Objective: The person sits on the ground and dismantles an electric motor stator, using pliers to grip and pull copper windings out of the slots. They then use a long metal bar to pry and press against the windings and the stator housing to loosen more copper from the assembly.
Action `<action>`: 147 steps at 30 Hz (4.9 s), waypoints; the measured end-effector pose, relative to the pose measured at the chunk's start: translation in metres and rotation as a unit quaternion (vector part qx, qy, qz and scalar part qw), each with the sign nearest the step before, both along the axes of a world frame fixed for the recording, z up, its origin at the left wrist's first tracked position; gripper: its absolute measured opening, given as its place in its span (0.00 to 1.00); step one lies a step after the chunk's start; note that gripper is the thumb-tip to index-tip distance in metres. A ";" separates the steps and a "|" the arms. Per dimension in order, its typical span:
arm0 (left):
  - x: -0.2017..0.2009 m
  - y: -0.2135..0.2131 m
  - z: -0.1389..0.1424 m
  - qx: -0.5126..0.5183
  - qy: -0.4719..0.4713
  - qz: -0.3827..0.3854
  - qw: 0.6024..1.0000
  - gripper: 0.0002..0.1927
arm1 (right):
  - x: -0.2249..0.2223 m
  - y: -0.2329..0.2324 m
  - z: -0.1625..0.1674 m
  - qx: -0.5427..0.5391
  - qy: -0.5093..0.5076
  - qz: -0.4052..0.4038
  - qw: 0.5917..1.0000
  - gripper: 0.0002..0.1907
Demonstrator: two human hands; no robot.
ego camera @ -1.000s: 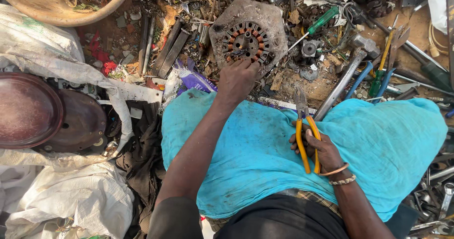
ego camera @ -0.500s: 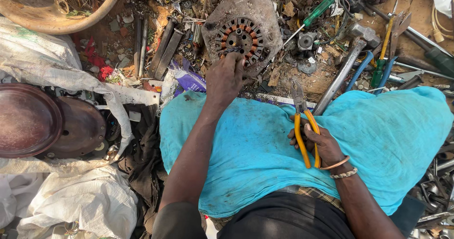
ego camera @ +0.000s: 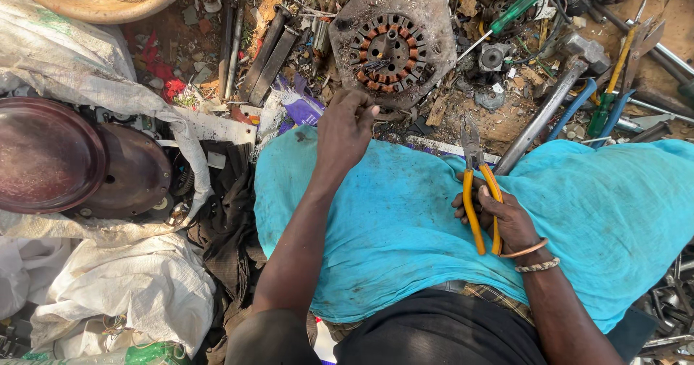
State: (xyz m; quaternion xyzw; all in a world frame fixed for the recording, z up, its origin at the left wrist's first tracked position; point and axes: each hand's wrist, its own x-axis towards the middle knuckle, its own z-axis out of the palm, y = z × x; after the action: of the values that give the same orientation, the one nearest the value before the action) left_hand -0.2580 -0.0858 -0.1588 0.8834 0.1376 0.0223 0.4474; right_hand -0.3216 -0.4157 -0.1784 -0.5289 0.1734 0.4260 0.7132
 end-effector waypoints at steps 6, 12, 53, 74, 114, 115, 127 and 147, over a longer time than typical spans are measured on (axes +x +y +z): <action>0.010 -0.006 -0.026 -0.007 0.006 0.034 0.999 0.08 | 0.000 0.000 0.000 -0.011 -0.004 -0.003 1.000 0.33; 0.008 -0.002 -0.039 -0.029 0.057 0.024 0.998 0.08 | 0.001 0.002 0.000 0.002 0.005 -0.004 1.000 0.34; 0.112 0.043 -0.101 0.088 -0.151 -0.019 0.984 0.16 | 0.038 0.108 0.024 -0.277 -0.154 0.191 0.929 0.32; 0.114 0.037 -0.101 0.100 -0.212 0.100 0.967 0.12 | 0.067 0.156 0.049 -0.577 -0.390 0.263 0.667 0.19; 0.059 0.048 -0.078 -0.315 -0.274 -0.106 0.902 0.14 | 0.034 0.162 0.042 -0.355 -0.220 0.242 0.876 0.29; 0.055 0.047 -0.075 -0.314 -0.233 -0.090 0.916 0.15 | 0.034 0.166 0.046 -0.333 -0.227 0.248 0.881 0.29; 0.048 0.026 -0.048 0.078 -0.168 -0.148 0.972 0.17 | 0.007 0.072 0.038 -0.181 -0.114 0.108 0.971 0.31; 0.048 -0.003 -0.072 0.266 -0.177 -0.217 0.922 0.12 | 0.002 0.006 -0.015 -0.051 -0.042 0.044 0.997 0.34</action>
State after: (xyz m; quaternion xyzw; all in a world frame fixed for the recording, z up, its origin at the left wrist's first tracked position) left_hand -0.2103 -0.0884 -0.2306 0.9599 -0.1499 0.1166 0.2064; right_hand -0.3192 -0.4097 -0.1937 -0.5889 0.1411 0.4247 0.6730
